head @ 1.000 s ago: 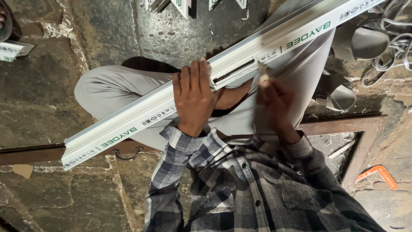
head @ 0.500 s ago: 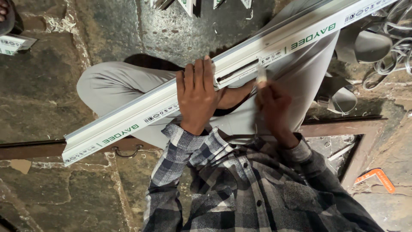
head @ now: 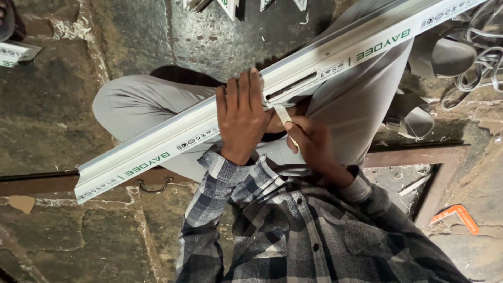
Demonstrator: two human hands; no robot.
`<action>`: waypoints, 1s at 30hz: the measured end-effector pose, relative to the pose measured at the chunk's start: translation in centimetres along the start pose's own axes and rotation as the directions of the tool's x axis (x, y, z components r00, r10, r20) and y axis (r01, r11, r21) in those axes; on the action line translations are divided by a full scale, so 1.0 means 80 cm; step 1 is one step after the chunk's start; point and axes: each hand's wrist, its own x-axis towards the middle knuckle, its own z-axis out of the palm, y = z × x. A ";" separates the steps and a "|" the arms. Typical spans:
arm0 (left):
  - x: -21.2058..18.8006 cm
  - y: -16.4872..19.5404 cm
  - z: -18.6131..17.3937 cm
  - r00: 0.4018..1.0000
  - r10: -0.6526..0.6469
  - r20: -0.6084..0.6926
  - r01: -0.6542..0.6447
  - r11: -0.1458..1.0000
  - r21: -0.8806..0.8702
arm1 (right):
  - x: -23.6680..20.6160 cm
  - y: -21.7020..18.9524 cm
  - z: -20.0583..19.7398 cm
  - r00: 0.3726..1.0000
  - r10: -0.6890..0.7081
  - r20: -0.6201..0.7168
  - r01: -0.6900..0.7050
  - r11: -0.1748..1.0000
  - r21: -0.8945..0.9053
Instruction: The person sits on the floor and scrapes the inner channel of white PVC window profiles with a small handheld scraper, working one profile at a time. They pick each profile from a pile on the floor, scrape along its groove, and set it aside with the finished pieces.
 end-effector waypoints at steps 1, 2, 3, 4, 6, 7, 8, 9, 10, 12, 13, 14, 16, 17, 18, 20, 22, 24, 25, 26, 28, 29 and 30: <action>0.001 -0.001 -0.001 1.000 0.005 0.005 -0.005 1.000 -0.010 | 0.001 0.001 -0.001 0.995 -0.019 -0.099 0.022 0.999 0.032; 0.002 -0.001 -0.002 1.000 0.005 0.011 -0.005 1.000 -0.018 | 0.002 0.001 -0.005 0.981 -0.033 -0.193 0.045 0.997 0.061; 0.002 -0.001 -0.004 1.000 0.001 0.019 -0.001 1.000 -0.026 | 0.006 0.000 -0.010 0.959 -0.040 -0.282 0.068 0.994 0.088; 0.003 -0.002 -0.006 1.000 -0.003 0.012 0.003 1.000 -0.023 | 0.013 -0.002 -0.022 0.940 -0.076 -0.334 0.130 0.981 0.142; 0.006 -0.002 -0.009 1.000 -0.001 -0.005 0.001 1.000 -0.025 | 0.022 -0.008 -0.041 0.905 -0.109 -0.411 0.187 0.970 0.153; 0.007 -0.002 -0.011 1.000 -0.015 0.005 0.016 0.998 -0.054 | 0.022 -0.013 -0.054 0.894 -0.113 -0.434 0.178 0.978 0.112; 0.009 -0.003 -0.013 0.999 -0.028 0.015 0.029 0.996 -0.083 | 0.023 -0.017 -0.060 0.880 -0.154 -0.449 0.227 0.967 0.114; 0.011 -0.004 -0.015 0.999 -0.041 0.027 0.044 0.993 -0.111 | 0.024 -0.020 -0.065 0.866 -0.193 -0.462 0.274 0.955 0.115; 0.013 -0.005 -0.018 0.998 -0.045 0.035 0.050 0.989 -0.139 | 0.023 -0.023 -0.067 0.850 -0.230 -0.475 0.320 0.940 0.117; 0.015 -0.009 -0.023 0.997 -0.049 0.056 0.059 0.979 -0.193 | 0.020 -0.030 -0.066 0.833 -0.308 -0.460 0.379 0.923 0.069; 0.015 -0.012 -0.026 0.997 -0.037 0.065 0.049 0.977 -0.207 | 0.018 -0.035 -0.065 0.823 -0.345 -0.450 0.407 0.912 0.044; 0.015 -0.015 -0.028 0.997 -0.024 0.073 0.039 0.975 -0.221 | 0.018 -0.041 -0.064 0.822 -0.341 -0.456 0.369 0.929 -0.030; 0.013 -0.015 -0.032 0.996 -0.012 0.089 0.031 0.975 -0.220 | 0.018 -0.055 -0.062 0.820 -0.333 -0.465 0.286 0.943 -0.172; 0.012 -0.016 -0.033 0.995 -0.014 0.094 0.033 0.978 -0.205 | 0.020 -0.063 -0.062 0.812 -0.432 -0.393 0.300 0.886 -0.353; 0.011 -0.015 -0.033 0.995 -0.017 0.100 0.036 0.981 -0.190 | 0.023 -0.073 -0.064 0.802 -0.515 -0.303 0.314 0.795 -0.519; 0.011 -0.015 -0.033 0.996 -0.014 0.090 0.030 0.983 -0.183 | 0.035 -0.092 -0.065 0.727 -0.682 -0.080 0.437 0.549 -0.713; 0.011 -0.014 -0.033 0.995 -0.012 0.095 0.030 0.983 -0.181 | 0.053 -0.109 -0.064 0.547 -0.818 0.181 0.619 0.249 -0.745; 0.011 -0.013 -0.033 0.993 -0.018 0.118 0.040 0.983 -0.180 | 0.061 -0.123 -0.062 0.652 -0.728 0.213 0.557 0.269 -0.786; 0.011 -0.013 -0.033 0.994 -0.014 0.105 0.033 0.983 -0.180 | 0.066 -0.128 -0.062 0.699 -0.679 0.226 0.526 0.274 -0.805; 0.011 -0.012 -0.033 0.996 -0.012 0.093 0.028 0.983 -0.179 | 0.070 -0.132 -0.061 0.684 -0.688 0.242 0.561 0.285 -0.777; 0.010 -0.012 -0.033 0.996 -0.019 0.084 0.034 0.984 -0.175 | 0.072 -0.136 -0.062 0.655 -0.704 0.275 0.629 0.307 -0.714; 0.009 -0.012 -0.032 0.996 -0.026 0.088 0.041 0.984 -0.175 | 0.071 -0.137 -0.062 0.658 -0.701 0.275 0.623 0.302 -0.721; 0.008 -0.012 -0.032 0.995 -0.030 0.093 0.046 0.983 -0.176 | 0.071 -0.136 -0.062 0.662 -0.698 0.273 0.615 0.298 -0.730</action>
